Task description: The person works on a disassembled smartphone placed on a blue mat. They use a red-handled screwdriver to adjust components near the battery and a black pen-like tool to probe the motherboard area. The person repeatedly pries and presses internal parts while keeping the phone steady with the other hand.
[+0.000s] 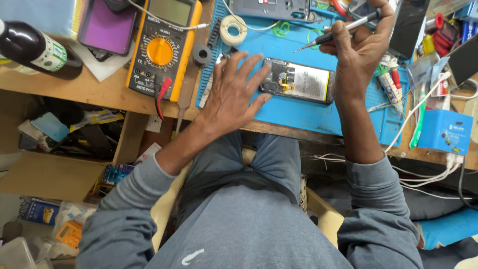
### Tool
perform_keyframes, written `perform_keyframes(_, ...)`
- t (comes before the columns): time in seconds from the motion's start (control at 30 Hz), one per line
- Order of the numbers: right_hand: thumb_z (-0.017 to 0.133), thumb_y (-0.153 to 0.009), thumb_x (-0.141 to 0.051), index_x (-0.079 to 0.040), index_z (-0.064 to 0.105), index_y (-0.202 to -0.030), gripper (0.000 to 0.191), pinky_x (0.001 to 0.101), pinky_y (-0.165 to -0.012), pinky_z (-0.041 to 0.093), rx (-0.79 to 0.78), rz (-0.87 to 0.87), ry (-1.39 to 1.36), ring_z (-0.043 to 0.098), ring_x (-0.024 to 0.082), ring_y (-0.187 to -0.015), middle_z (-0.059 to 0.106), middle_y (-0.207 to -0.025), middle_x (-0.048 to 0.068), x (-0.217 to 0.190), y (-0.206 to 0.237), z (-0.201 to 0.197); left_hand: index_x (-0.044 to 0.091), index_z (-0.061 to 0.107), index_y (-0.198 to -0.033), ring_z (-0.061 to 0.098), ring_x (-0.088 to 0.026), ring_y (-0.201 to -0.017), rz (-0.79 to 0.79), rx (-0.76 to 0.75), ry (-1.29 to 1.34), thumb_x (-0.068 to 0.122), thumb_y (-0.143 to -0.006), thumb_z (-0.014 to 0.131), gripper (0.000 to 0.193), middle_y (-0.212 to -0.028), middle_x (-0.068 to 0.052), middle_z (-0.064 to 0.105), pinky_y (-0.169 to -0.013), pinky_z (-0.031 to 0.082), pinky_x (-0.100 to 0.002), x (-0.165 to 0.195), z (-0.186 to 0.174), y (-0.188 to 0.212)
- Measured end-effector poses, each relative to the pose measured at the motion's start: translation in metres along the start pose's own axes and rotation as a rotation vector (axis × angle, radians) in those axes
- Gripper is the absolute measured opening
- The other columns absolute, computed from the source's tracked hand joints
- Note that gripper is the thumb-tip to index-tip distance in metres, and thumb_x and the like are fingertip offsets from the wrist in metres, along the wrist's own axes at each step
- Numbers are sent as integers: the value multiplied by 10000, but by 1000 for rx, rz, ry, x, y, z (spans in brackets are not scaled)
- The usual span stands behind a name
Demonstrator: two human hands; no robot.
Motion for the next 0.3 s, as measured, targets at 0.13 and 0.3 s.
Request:
perform_keyframes(0.13,723,-1209,-35,-61,309,-1535,528,301,-757,670,-74,-2,-49,784,214,-900,744,-1028,148,17,6,-4,88,671,-1349,351,-347,-1407,3,15,-27,456,-994,698,512,-1480,-177,471,-1126,277,-542,2,10,-10)
perform_keyframes(0.3,726,-1188,-40,-66,308,-1527,539,305,-786,680,-147,-1,-33,792,227,-927,758,-1059,167,39,0,-4,119,712,-1320,340,-331,-1411,-29,-1,-69,499,-1040,633,479,-1483,-169,471,-1115,249,-544,2,18,-12)
Point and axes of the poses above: each hand's wrist, its own y-axis away from the middle knuckle, its own z-axis out of the palm, x = y × z, the point moved 1 cm from there along -y, towards the middle knuckle
